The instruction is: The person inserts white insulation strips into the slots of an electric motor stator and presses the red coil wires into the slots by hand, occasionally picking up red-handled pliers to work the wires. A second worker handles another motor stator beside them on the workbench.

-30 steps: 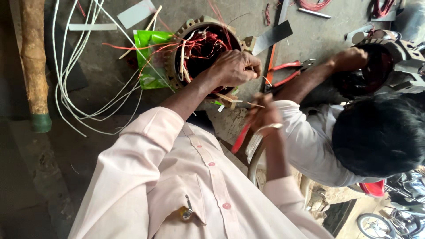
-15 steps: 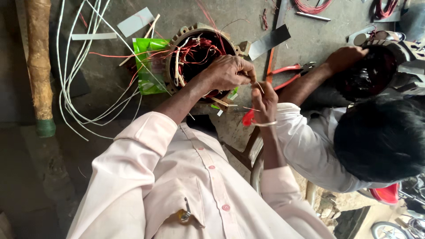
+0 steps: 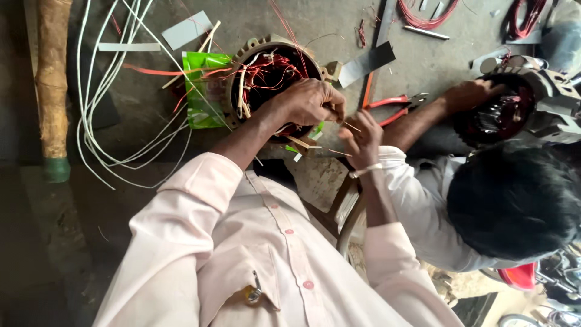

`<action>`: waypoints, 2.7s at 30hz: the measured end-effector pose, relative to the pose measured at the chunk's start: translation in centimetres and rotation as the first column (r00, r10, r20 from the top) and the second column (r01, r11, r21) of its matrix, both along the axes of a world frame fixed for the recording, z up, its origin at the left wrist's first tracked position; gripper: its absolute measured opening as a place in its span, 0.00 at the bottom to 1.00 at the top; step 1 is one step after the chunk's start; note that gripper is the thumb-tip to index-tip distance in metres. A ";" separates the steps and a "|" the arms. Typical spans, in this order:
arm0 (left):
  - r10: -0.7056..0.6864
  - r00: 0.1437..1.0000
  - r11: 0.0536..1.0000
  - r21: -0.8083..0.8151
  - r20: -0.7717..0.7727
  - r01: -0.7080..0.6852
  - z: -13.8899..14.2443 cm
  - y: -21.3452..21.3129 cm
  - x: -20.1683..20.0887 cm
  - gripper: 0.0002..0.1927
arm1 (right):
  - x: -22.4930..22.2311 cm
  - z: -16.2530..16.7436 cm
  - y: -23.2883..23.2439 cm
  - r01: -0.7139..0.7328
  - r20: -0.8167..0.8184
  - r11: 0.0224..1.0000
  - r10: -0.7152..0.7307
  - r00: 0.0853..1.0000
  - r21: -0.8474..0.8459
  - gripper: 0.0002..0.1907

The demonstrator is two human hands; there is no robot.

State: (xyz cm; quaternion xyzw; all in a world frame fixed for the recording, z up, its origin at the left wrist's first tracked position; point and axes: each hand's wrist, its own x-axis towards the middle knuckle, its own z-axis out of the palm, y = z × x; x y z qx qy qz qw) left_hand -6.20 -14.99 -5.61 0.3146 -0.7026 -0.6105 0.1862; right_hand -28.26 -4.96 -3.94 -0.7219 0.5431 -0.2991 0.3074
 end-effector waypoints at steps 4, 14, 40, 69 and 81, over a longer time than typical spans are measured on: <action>-0.090 0.991 0.995 -0.025 0.095 0.093 0.3 -0.1 0.3 0.10 | 0.1 1.7 -2.0 -0.175 -0.239 0.984 0.173 0.955 0.011 0.22; -0.125 0.991 0.991 0.062 0.053 0.122 0.3 -1.0 -0.2 0.10 | 1.6 10.4 -7.7 -0.691 -0.688 0.716 0.451 0.568 -0.102 0.28; 0.205 0.975 0.934 -0.279 -0.090 -0.222 -0.5 1.4 -0.5 0.05 | -2.4 -0.7 -0.1 -0.050 0.243 0.293 -0.672 0.700 0.955 0.31; -0.026 0.788 0.996 -0.049 0.615 0.071 3.6 -0.3 -4.2 0.17 | 4.4 4.6 6.0 0.217 0.215 0.925 -0.291 0.932 0.312 0.11; 0.015 0.894 0.942 -0.307 0.447 0.137 2.4 1.1 -2.0 0.14 | 3.5 2.2 1.7 0.141 -0.180 0.941 -0.203 0.962 -0.309 0.09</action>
